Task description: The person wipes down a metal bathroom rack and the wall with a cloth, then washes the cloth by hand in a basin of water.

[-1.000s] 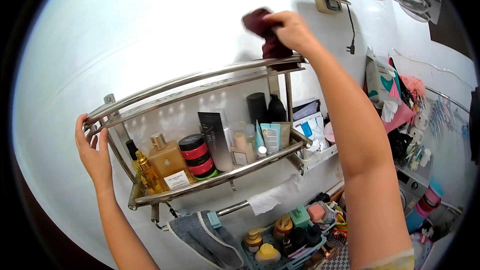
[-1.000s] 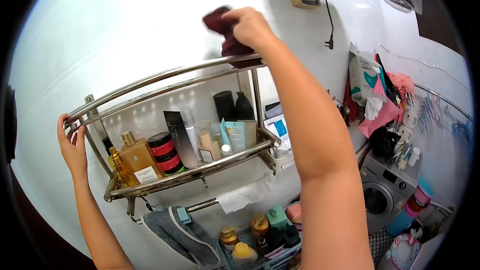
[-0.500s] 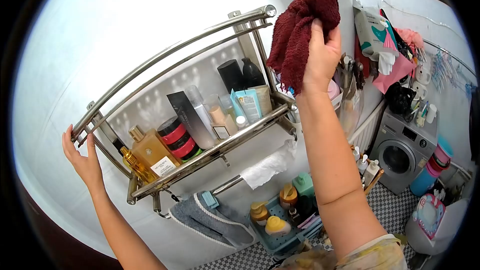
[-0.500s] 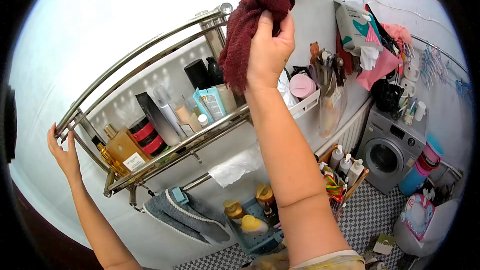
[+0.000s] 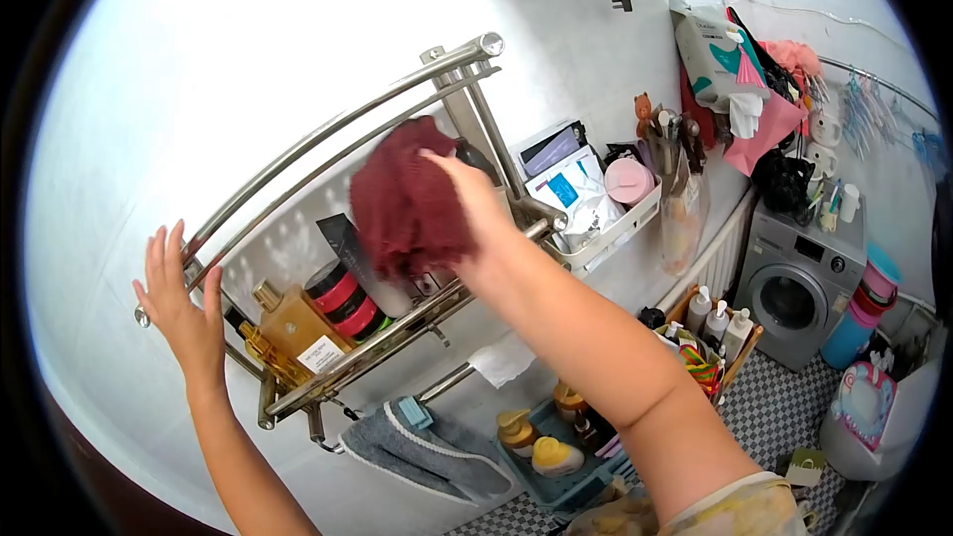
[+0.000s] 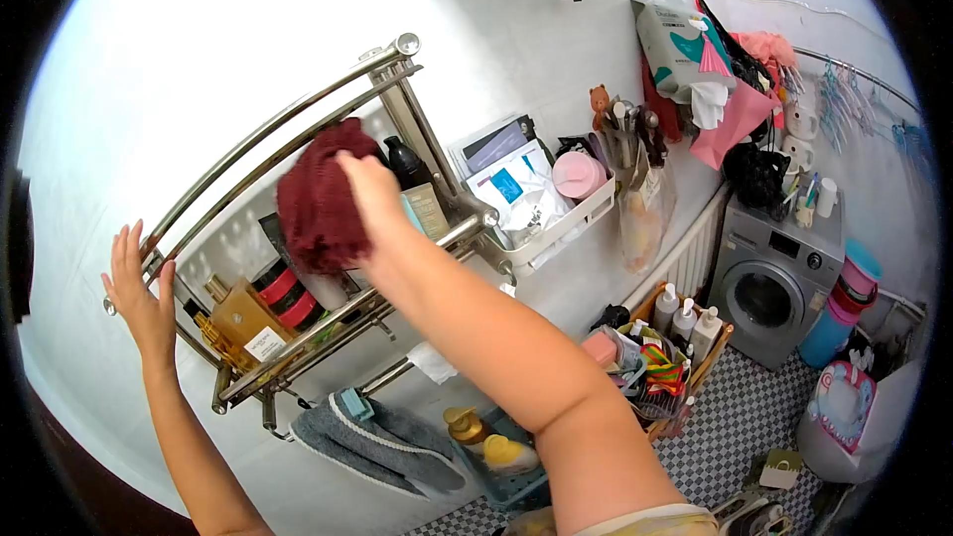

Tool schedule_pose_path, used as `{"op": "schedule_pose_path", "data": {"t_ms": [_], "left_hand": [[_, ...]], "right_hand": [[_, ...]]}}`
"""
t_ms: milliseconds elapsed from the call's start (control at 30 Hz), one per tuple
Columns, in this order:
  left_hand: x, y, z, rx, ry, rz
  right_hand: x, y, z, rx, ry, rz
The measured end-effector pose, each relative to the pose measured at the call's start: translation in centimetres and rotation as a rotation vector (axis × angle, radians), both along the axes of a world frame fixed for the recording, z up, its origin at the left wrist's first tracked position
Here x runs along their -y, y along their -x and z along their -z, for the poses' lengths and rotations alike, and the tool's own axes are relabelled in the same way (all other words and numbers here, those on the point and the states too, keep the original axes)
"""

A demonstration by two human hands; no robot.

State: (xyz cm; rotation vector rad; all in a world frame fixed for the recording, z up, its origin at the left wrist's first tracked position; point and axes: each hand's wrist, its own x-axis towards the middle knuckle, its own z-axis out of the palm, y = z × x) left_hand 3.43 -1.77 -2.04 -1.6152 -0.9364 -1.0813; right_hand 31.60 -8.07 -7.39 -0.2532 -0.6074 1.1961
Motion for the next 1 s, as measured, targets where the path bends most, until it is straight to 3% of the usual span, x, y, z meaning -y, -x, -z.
{"op": "schedule_pose_path", "data": {"t_ms": [67, 133, 200, 300, 433, 500, 600, 667, 733, 867, 933, 967, 1000], "left_hand": [[0.1, -0.9, -0.3, -0.032, -0.027, 0.058], [-0.1, -0.9, -0.6, -0.022, 0.159, 0.071], [-0.7, -0.6, -0.6, -0.031, 0.095, 0.088], [-0.9, -0.4, -0.6, -0.041, 0.087, 0.097], [-0.7, -0.8, -0.4, -0.028, 0.057, 0.126], [-0.8, -0.8, -0.4, -0.028, 0.057, 0.134], [-1.1, -0.6, -0.4, -0.052, 0.029, 0.093], [-1.1, -0.6, -0.4, -0.053, 0.034, 0.089], [-1.2, -0.5, -0.5, -0.056, 0.034, 0.087], [-1.2, -0.4, -0.5, -0.048, 0.055, 0.082], [-1.1, -0.6, -0.3, -0.032, 0.044, 0.115], [-1.0, -0.6, -0.3, -0.032, 0.049, 0.108], [-1.1, -0.7, -0.4, -0.034, 0.052, 0.110]], "right_hand": [[-1.1, 0.9, -1.6, -0.007, -0.021, -0.038], [-0.9, 0.4, -2.1, -0.019, -0.045, -0.021], [-0.3, -0.5, -2.4, -0.115, -0.029, 0.013], [-3.8, -4.0, -1.3, -0.278, -0.221, -0.018], [-7.5, -7.9, 0.0, -0.270, -0.449, 0.025], [-5.9, -8.1, -0.8, -0.275, -0.435, 0.042], [-2.7, -4.1, -1.9, -0.321, -0.174, 0.189], [-3.3, -0.9, -1.9, -0.188, -0.048, 0.262], [-4.9, 1.0, -1.5, -0.171, -0.132, 0.115], [-2.7, -1.5, -1.4, -0.221, -0.026, -0.019], [-3.6, -3.9, -1.3, -0.279, -0.221, -0.014], [-10.0, -6.6, 0.2, -0.062, -0.604, 0.236], [-12.7, -7.8, 0.9, 0.069, -0.789, 0.357]]}}
